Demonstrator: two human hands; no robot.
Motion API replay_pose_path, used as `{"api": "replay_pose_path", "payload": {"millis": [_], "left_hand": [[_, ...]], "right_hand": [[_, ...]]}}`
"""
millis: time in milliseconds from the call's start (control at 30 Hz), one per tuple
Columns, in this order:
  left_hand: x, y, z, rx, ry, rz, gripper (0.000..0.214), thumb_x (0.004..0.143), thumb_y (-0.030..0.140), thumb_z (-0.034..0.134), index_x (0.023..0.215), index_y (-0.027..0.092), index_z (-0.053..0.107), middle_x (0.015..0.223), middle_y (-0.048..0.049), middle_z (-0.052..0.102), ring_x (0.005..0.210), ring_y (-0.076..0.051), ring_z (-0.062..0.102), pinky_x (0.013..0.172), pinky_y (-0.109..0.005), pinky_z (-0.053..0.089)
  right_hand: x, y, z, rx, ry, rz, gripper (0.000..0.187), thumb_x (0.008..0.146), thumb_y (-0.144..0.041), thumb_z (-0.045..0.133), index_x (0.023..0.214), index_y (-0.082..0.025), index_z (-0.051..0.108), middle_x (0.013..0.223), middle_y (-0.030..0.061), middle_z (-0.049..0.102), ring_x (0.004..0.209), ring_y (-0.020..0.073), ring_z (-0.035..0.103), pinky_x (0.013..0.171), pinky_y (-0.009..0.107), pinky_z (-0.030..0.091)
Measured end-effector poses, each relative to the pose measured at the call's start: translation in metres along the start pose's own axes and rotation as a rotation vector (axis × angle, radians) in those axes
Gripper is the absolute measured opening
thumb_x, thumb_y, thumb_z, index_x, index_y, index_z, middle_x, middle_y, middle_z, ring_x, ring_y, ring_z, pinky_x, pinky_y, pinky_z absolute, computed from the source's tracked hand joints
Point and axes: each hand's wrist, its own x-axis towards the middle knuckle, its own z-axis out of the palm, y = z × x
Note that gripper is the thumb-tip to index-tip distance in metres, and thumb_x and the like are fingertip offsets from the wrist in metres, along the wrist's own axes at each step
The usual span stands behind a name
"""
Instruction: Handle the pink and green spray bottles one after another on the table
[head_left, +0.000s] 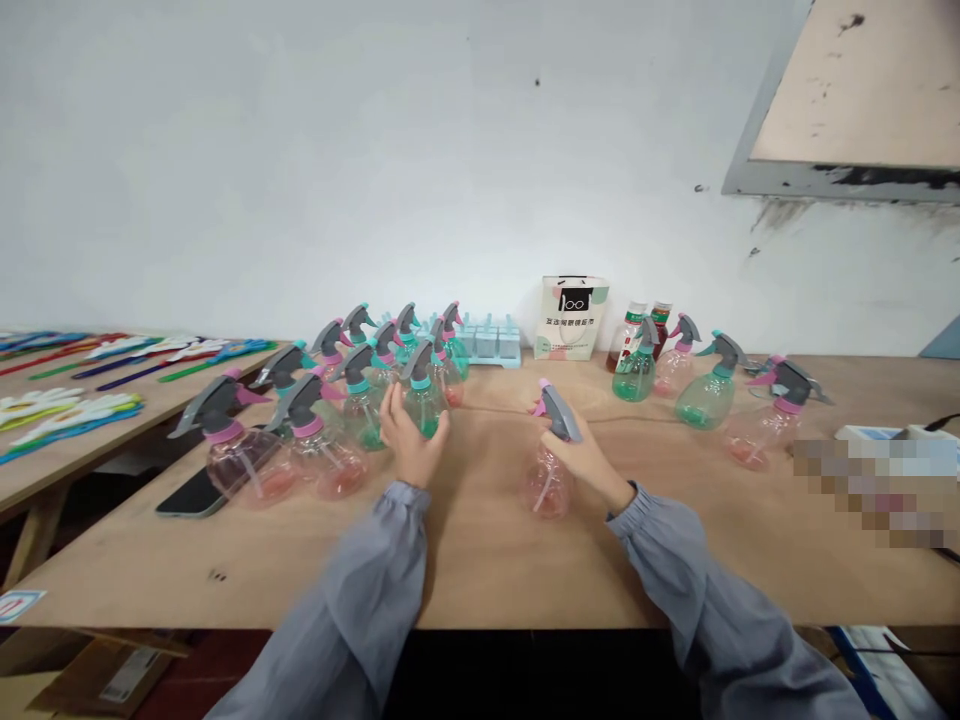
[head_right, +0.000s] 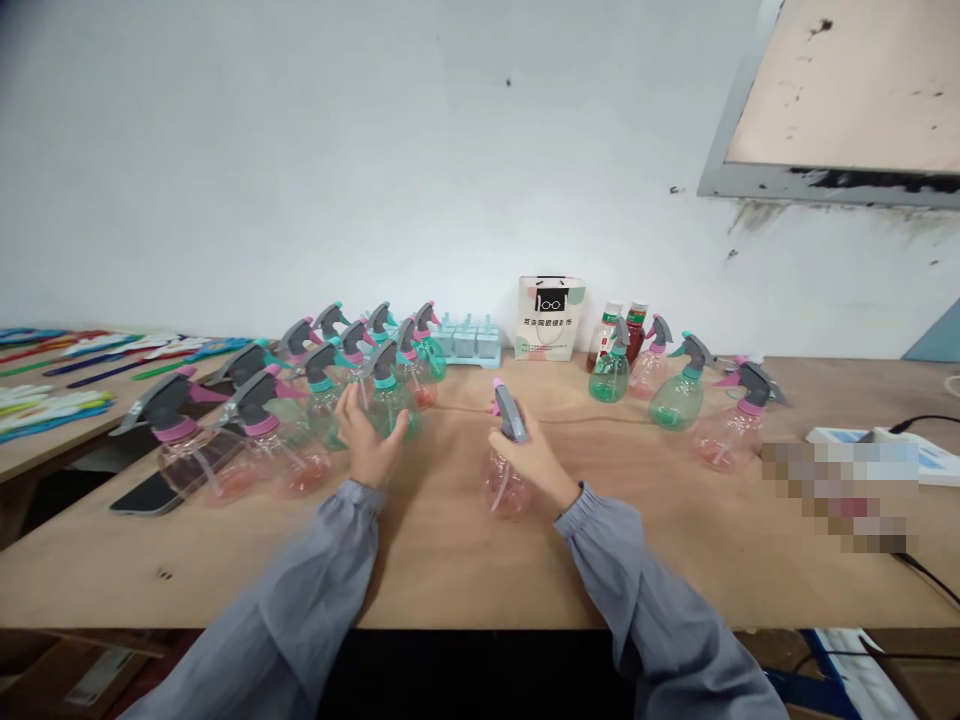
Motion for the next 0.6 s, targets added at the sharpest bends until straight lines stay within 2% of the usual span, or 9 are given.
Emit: {"api": "replay_pose_path", "payload": {"millis": [67, 167, 267, 367, 467, 600], "left_hand": [[0.013, -0.011, 0.005, 0.03, -0.086, -0.082, 0.092, 0.078, 0.038, 0.069, 0.155, 0.014, 0.023, 0.157, -0.0235, 0.034, 0.149, -0.036, 0.032, 0.119, -0.056, 0.026], [0.019, -0.019, 0.011, 0.075, -0.224, -0.151, 0.09, 0.079, 0.035, 0.068, 0.154, 0.014, 0.023, 0.156, -0.0231, 0.039, 0.147, -0.037, 0.035, 0.119, -0.059, 0.024], [0.011, -0.015, 0.011, 0.128, -0.28, -0.119, 0.084, 0.08, 0.038, 0.068, 0.15, 0.016, 0.03, 0.151, -0.0213, 0.045, 0.142, -0.037, 0.041, 0.117, -0.059, 0.026], [-0.004, -0.001, 0.008, 0.188, -0.311, -0.071, 0.087, 0.073, 0.05, 0.074, 0.145, 0.017, 0.037, 0.14, -0.0205, 0.05, 0.134, -0.039, 0.047, 0.111, -0.058, 0.033], [-0.021, 0.013, 0.006, 0.203, -0.378, -0.024, 0.088, 0.065, 0.057, 0.079, 0.137, 0.019, 0.046, 0.129, -0.0171, 0.053, 0.127, -0.039, 0.051, 0.105, -0.056, 0.037], [-0.033, 0.02, 0.006, 0.113, -0.444, 0.042, 0.085, 0.063, 0.058, 0.08, 0.132, 0.02, 0.048, 0.127, -0.0144, 0.055, 0.125, -0.037, 0.051, 0.104, -0.051, 0.037]], "right_hand": [[0.003, -0.003, -0.001, 0.017, 0.024, 0.002, 0.036, 0.076, -0.03, 0.067, 0.112, -0.027, 0.067, 0.109, 0.0035, 0.068, 0.095, 0.018, 0.064, 0.088, 0.035, 0.054], [0.005, -0.006, -0.007, 0.089, 0.006, 0.019, 0.025, 0.075, -0.035, 0.07, 0.098, -0.025, 0.07, 0.107, 0.0034, 0.071, 0.105, 0.0203, 0.064, 0.099, 0.037, 0.049], [0.004, -0.007, -0.016, 0.302, -0.074, 0.175, 0.023, 0.074, -0.037, 0.069, 0.091, -0.023, 0.072, 0.099, 0.0049, 0.075, 0.101, 0.0241, 0.069, 0.09, 0.038, 0.054], [0.003, -0.008, -0.024, 0.504, -0.119, 0.353, 0.026, 0.071, -0.041, 0.07, 0.087, -0.021, 0.072, 0.091, 0.0068, 0.077, 0.095, 0.0278, 0.073, 0.079, 0.038, 0.057], [0.007, -0.014, -0.028, 0.601, -0.129, 0.348, 0.026, 0.071, -0.042, 0.071, 0.087, -0.021, 0.071, 0.092, 0.0075, 0.079, 0.098, 0.0285, 0.074, 0.082, 0.041, 0.059], [0.02, -0.027, -0.028, 0.643, -0.103, 0.349, 0.024, 0.068, -0.033, 0.073, 0.089, -0.022, 0.07, 0.094, 0.0062, 0.08, 0.096, 0.0273, 0.075, 0.081, 0.041, 0.06]]}}
